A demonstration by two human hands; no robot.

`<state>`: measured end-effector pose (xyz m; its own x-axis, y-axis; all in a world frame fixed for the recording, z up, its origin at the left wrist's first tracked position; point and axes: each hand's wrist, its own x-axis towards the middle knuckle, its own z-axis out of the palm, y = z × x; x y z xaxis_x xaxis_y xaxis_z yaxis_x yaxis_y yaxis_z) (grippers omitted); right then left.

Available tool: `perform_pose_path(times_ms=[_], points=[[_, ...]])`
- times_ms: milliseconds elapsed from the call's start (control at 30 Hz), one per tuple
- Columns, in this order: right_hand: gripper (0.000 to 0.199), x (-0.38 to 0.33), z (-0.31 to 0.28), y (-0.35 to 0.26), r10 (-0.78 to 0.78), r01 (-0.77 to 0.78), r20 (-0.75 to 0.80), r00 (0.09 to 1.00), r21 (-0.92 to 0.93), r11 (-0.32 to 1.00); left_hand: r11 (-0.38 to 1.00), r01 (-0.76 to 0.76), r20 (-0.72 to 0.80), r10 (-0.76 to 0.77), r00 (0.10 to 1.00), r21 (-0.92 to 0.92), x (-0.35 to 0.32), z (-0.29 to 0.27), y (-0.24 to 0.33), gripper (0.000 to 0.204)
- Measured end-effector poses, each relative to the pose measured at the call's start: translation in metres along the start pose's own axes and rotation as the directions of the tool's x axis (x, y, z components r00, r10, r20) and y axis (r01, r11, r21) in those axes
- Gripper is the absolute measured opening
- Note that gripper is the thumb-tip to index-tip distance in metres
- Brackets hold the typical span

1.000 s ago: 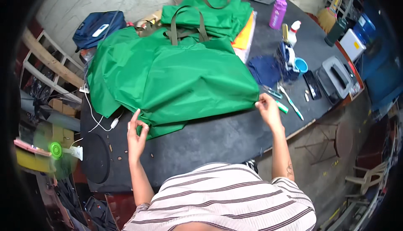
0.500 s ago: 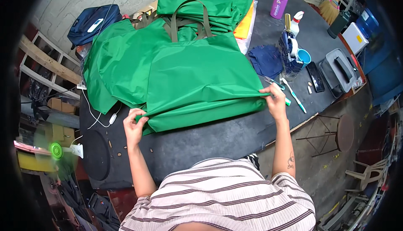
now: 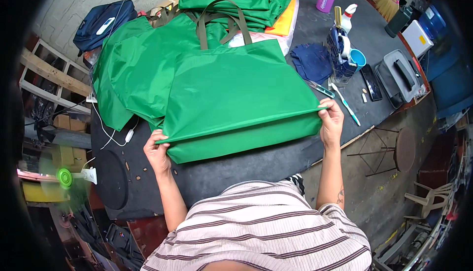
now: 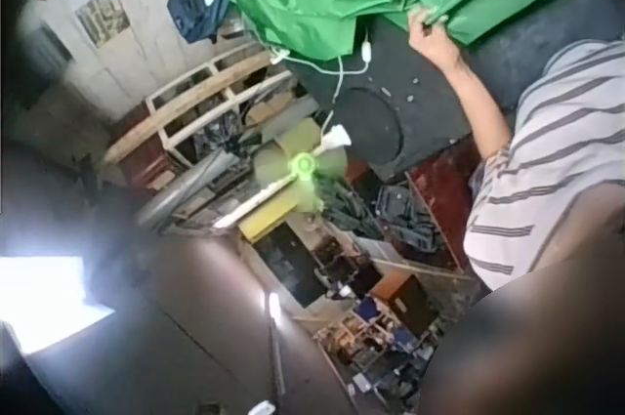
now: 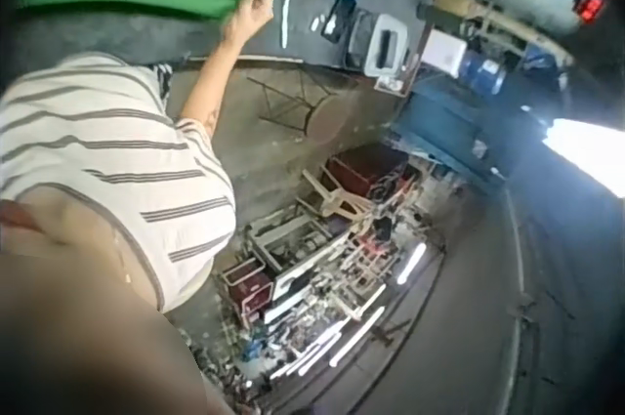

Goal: Inspecting green tote bags, cleaning them with a cloth, and trimming loose threads with a thread nipper.

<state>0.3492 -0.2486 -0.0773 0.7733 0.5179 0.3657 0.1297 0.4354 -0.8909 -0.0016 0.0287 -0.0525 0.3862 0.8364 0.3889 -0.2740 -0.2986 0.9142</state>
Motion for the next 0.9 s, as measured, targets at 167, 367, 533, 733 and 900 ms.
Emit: perform_pose_path(times_ms=[167, 367, 533, 733, 900], points=[[0.020, 0.000, 0.026, -0.020, 0.007, -0.084, -0.154, 0.988, -0.500, 0.862, 0.978, 0.150, -0.208, -0.117, 0.971, 0.147, 0.000, 0.021, 0.022, 0.014], [0.020, -0.018, 0.052, -0.010, -0.205, 0.017, -0.274, 0.940, -0.561, 0.827, 0.793, -0.251, -0.302, 0.474, 0.827, 0.556, -0.030, 0.031, -0.002, 0.025], [0.015, -0.049, 0.023, 0.030, -0.204, 0.149, 0.016, 0.979, -0.736, 0.660, 0.796, 0.056, -0.265, 0.134, 0.955, 0.602, -0.059, 0.012, -0.038, 0.024], [0.044, -0.035, 0.020, 0.010, -0.122, 0.146, 0.081, 0.989, -0.574, 0.805, 0.919, -0.012, 0.048, -0.008, 0.999, 0.394, -0.050, 0.005, -0.010, 0.027], [0.046, -0.037, -0.007, 0.006, 0.370, -0.338, 0.111, 0.922, -0.228, 0.913, 0.934, 0.251, 0.000, -0.259, 0.966, 0.255, -0.057, -0.023, -0.022, 0.020]])
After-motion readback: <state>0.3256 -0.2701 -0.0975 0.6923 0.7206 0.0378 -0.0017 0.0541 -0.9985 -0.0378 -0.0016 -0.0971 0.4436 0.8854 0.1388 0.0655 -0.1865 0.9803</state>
